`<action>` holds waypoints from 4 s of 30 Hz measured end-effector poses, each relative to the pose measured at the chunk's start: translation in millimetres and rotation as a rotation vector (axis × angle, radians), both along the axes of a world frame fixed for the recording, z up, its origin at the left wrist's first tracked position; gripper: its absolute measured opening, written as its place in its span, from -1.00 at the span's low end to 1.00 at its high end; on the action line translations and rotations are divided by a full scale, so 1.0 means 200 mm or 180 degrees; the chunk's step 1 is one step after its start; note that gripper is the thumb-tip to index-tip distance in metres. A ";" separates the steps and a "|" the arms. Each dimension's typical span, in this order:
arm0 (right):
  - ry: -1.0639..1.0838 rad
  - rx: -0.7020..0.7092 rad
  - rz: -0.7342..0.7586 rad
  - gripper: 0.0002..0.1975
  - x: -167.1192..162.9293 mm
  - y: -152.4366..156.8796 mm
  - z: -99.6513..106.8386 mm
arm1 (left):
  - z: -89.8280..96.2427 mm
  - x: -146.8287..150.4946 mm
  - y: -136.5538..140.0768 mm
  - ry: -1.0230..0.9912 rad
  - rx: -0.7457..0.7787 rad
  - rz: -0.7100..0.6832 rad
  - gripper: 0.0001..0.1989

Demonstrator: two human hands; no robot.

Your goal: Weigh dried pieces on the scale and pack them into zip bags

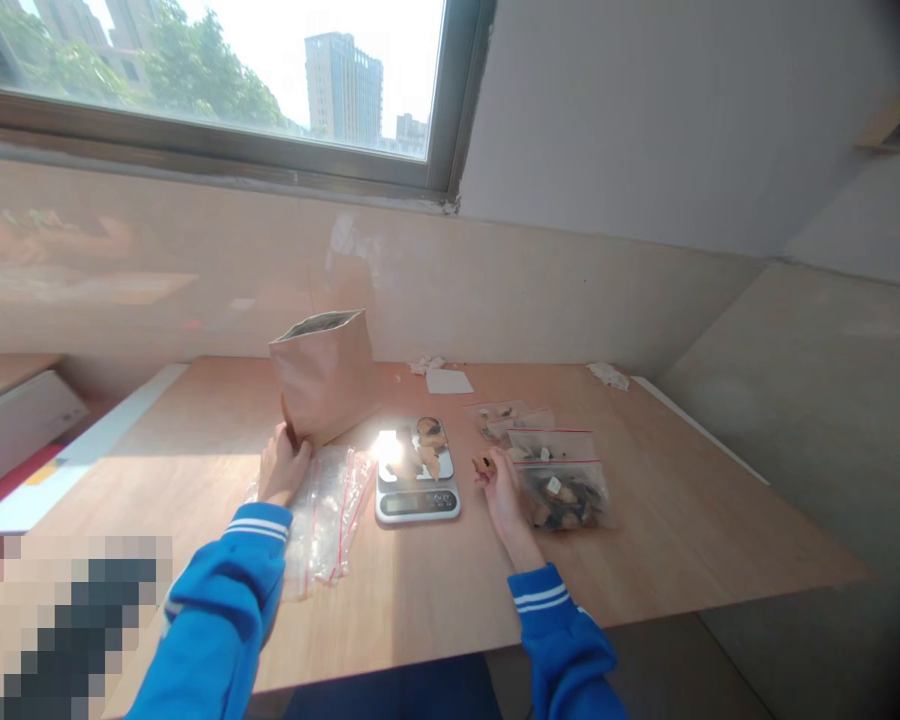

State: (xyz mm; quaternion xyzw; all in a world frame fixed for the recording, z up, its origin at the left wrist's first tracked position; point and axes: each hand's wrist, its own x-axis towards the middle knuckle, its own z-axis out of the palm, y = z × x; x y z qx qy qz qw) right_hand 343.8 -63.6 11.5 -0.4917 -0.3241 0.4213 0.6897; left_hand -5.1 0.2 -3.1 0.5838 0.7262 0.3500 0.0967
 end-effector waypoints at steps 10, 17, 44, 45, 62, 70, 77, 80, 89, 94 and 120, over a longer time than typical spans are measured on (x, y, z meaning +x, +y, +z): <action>-0.0266 0.0214 0.0490 -0.88 -0.06 0.06 0.13 | -0.02 -0.01 0.02 0.0125 -0.0022 -0.0026 -0.68; -0.2844 0.0533 0.1115 -0.92 -0.17 0.16 0.39 | -0.03 -0.01 0.02 0.0069 0.0005 -0.0035 -0.68; -0.6017 -0.0489 0.1641 -0.81 -0.39 0.29 0.49 | 0.01 0.01 0.01 0.0119 -0.0163 -0.0013 -0.65; -0.6015 -0.0502 0.1641 -0.80 -0.40 0.29 0.49 | 0.01 0.01 0.01 0.0120 -0.0152 -0.0015 -0.65; -0.5170 -0.1451 0.1282 -0.92 0.05 0.03 0.52 | 0.02 0.02 0.00 0.0067 -0.0127 -0.0001 -0.65; -0.4067 -0.0285 0.1354 -0.87 -0.10 0.10 0.54 | 0.02 0.02 -0.01 0.0040 -0.0151 -0.0052 -0.66; -0.3983 0.0171 0.1928 -0.84 -0.38 0.30 0.44 | 0.02 0.02 0.00 0.0085 -0.0197 -0.0008 -0.67; -0.4427 -0.0019 0.1972 -0.75 -0.45 0.32 0.40 | 0.02 0.02 0.01 0.0097 -0.0165 -0.0021 -0.67; -0.4563 0.0320 0.2004 -0.72 -0.28 0.16 0.43 | 0.02 0.02 0.01 0.0099 -0.0151 -0.0030 -0.63; -0.5056 0.0113 0.2190 -0.66 -0.22 0.07 0.43 | 0.00 0.02 0.01 0.0100 -0.0147 -0.0033 -0.59; -0.5044 -0.0069 0.1720 -0.62 -0.19 -0.03 0.40 | 0.06 0.04 -0.03 -0.0041 -0.0230 0.0363 -0.62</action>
